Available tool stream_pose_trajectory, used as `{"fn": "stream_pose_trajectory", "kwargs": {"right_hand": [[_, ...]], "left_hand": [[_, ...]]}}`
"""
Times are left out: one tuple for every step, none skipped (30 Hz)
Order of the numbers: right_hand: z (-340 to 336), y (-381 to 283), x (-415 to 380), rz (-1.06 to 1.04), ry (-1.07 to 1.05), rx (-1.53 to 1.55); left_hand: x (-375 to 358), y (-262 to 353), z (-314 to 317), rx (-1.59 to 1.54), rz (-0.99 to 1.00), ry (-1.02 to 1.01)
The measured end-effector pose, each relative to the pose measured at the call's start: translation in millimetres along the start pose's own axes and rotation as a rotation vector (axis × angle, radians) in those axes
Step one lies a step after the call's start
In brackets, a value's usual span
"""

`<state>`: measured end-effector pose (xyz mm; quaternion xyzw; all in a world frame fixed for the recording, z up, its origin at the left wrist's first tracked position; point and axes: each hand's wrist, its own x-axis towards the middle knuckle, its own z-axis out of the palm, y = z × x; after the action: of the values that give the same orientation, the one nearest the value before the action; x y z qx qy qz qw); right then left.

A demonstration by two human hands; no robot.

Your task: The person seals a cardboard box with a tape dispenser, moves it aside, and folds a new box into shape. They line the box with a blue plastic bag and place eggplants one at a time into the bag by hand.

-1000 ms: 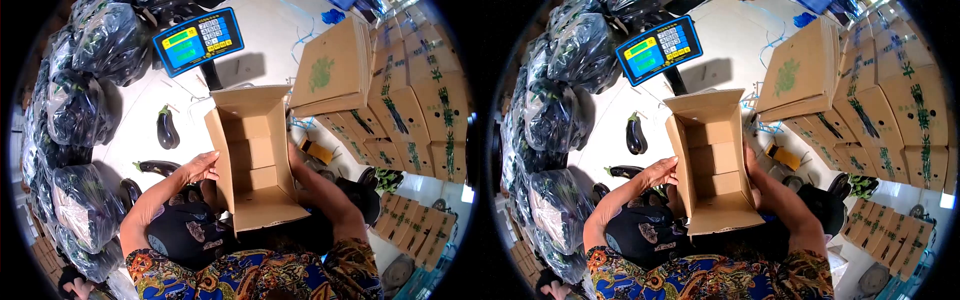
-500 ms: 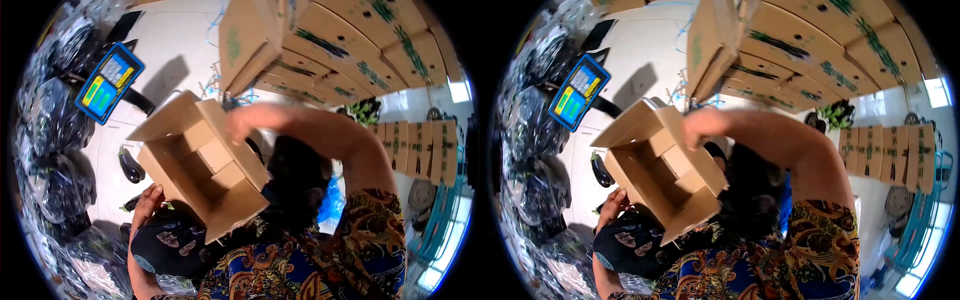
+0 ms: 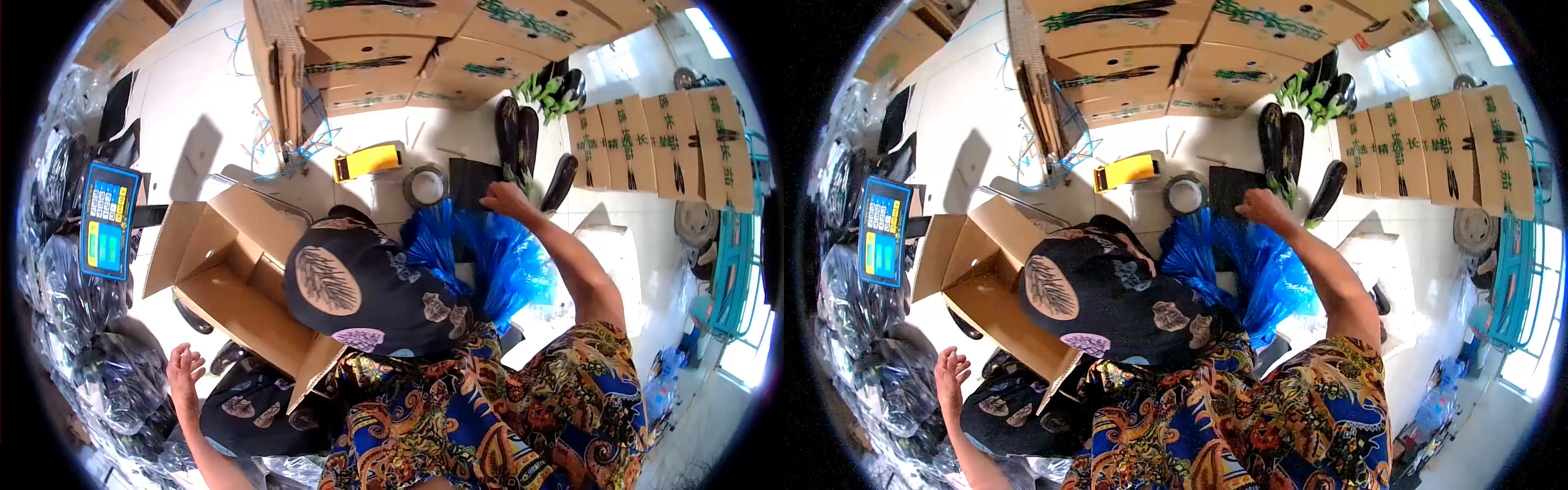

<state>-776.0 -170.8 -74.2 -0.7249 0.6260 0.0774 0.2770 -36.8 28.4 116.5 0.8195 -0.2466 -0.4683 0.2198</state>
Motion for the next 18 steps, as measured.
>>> {"fn": "stream_pose_trajectory", "kwargs": {"right_hand": [[13,9,-14,0.106,-0.025,0.061],[29,15,-26,0.208,-0.05,0.122],[45,10,-40,0.206,-0.029,0.268],[63,1,-50,0.2,-0.007,0.412],[81,-11,-54,0.233,-0.074,0.468],[96,-25,-54,0.265,-0.141,0.523],[109,-39,-52,0.285,-0.085,0.485],[121,-53,-51,0.307,-0.032,0.446],[137,-65,-49,0.404,0.082,0.392],[153,-75,-44,0.495,0.197,0.333],[163,-79,-38,0.581,0.315,0.271],[170,-76,-33,0.584,0.294,0.329],[177,-71,-29,0.588,0.268,0.387],[180,-68,-26,0.592,0.24,0.444],[182,-61,-23,0.553,0.222,0.507],[182,-54,-21,0.513,0.203,0.568],[181,-49,-21,0.474,0.184,0.629],[164,-49,-29,0.44,0.199,0.654]], "left_hand": [[0,5,2,0.014,0.015,-0.005],[1,10,4,0.028,0.029,-0.009],[2,15,7,0.038,0.044,-0.011],[3,21,10,0.046,0.06,-0.011],[-3,34,19,0.071,0.081,0.009],[-1,39,21,0.099,0.088,-0.026],[1,42,20,0.128,0.095,-0.061],[2,45,21,0.158,0.099,-0.098],[-1,50,22,0.199,0.097,-0.113],[-3,52,22,0.218,0.097,-0.111],[-5,53,21,0.233,0.099,-0.107],[-9,57,22,0.246,0.102,-0.102],[-15,61,25,0.262,0.108,-0.08],[-19,63,25,0.261,0.11,-0.077],[-22,64,25,0.259,0.111,-0.073],[-26,65,25,0.257,0.112,-0.07],[-31,66,26,0.269,0.125,-0.049],[-34,68,26,0.27,0.137,-0.043]]}}
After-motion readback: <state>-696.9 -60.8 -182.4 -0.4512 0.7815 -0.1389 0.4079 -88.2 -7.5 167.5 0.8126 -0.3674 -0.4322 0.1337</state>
